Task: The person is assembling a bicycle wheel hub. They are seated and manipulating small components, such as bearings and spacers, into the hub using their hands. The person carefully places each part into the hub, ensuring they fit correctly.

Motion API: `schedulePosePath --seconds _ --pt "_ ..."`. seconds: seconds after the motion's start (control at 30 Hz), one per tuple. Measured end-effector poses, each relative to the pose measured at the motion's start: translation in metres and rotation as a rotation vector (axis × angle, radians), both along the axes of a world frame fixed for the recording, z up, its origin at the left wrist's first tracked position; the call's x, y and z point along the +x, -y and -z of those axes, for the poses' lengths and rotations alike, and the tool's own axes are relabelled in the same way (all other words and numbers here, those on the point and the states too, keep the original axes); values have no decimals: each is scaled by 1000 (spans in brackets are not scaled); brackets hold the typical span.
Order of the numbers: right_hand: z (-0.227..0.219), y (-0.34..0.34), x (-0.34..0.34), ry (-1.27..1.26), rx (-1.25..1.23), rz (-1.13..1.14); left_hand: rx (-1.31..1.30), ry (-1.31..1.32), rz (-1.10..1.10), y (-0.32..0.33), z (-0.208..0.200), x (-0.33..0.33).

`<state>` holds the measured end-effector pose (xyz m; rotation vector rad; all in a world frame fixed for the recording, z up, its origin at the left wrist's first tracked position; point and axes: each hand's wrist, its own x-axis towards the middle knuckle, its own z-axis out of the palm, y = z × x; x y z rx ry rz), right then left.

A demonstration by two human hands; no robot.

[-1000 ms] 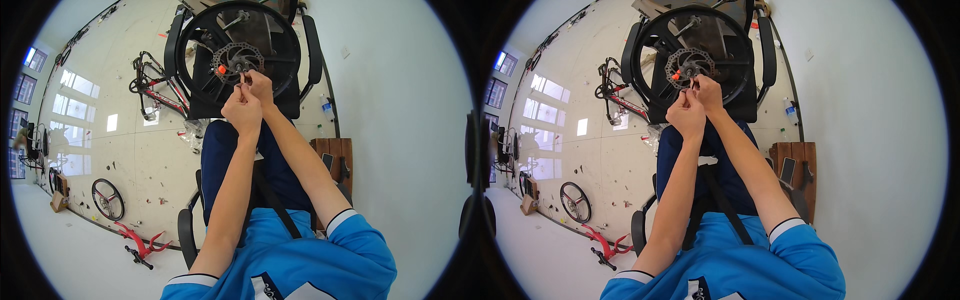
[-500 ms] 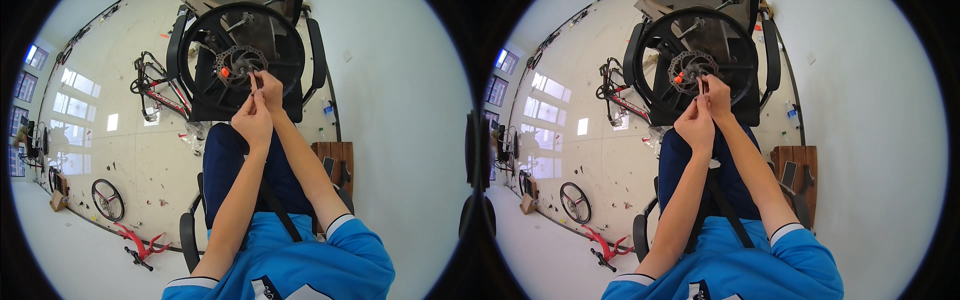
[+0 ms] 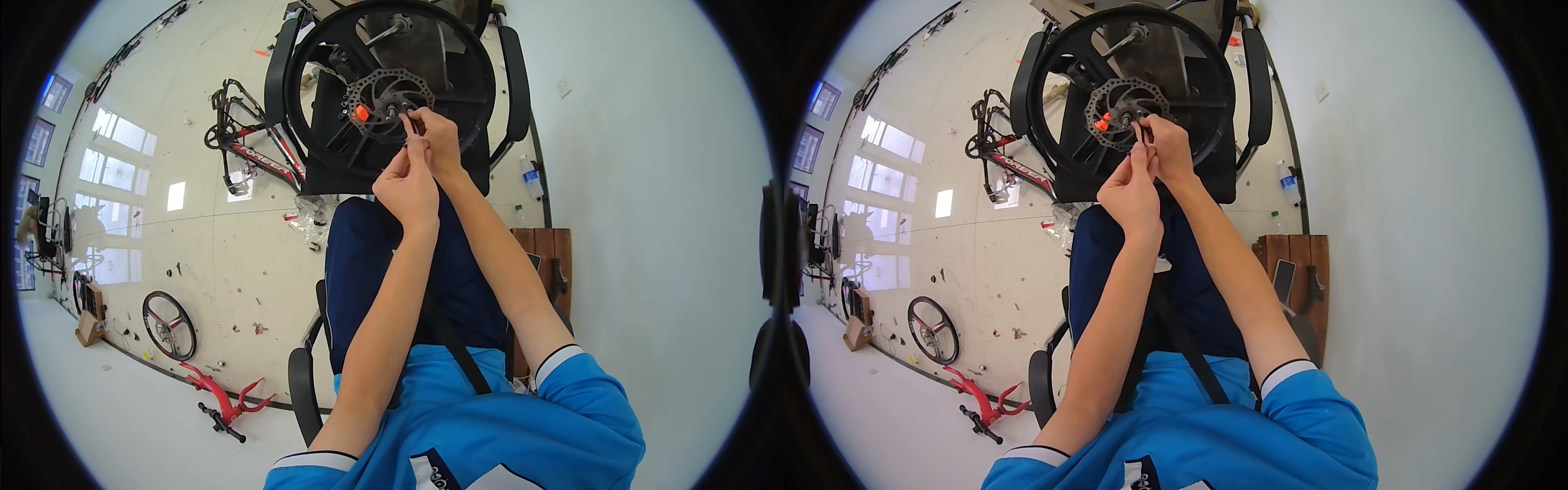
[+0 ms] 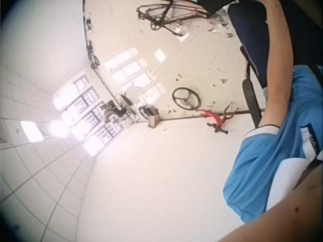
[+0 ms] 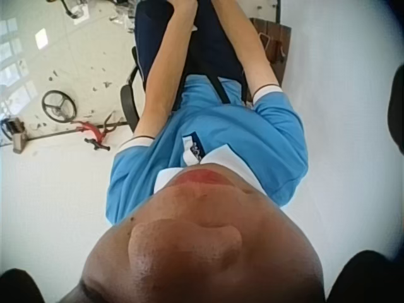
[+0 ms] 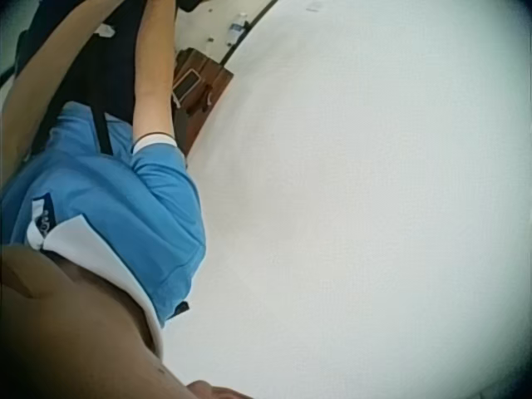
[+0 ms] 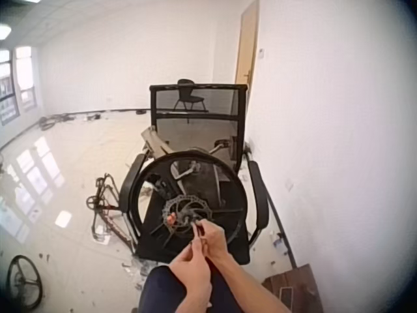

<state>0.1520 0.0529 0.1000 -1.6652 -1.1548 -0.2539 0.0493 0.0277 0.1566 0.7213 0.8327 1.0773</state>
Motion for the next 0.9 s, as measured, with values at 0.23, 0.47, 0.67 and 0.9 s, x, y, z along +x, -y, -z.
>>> schedulePosePath --seconds 0.23,0.47,0.67,0.9 --pt "-2 -3 -2 -4 -41 -2 187 -226 -39 -8 5 -3" --pt "0 -8 -5 -61 1 48 1087 -621 -178 -30 17 -10" --pt "-2 -9 -8 -74 7 86 1287 -674 -19 -45 17 -18" --pt "-1 -9 0 -33 -25 49 1630 -717 190 -74 11 -31"
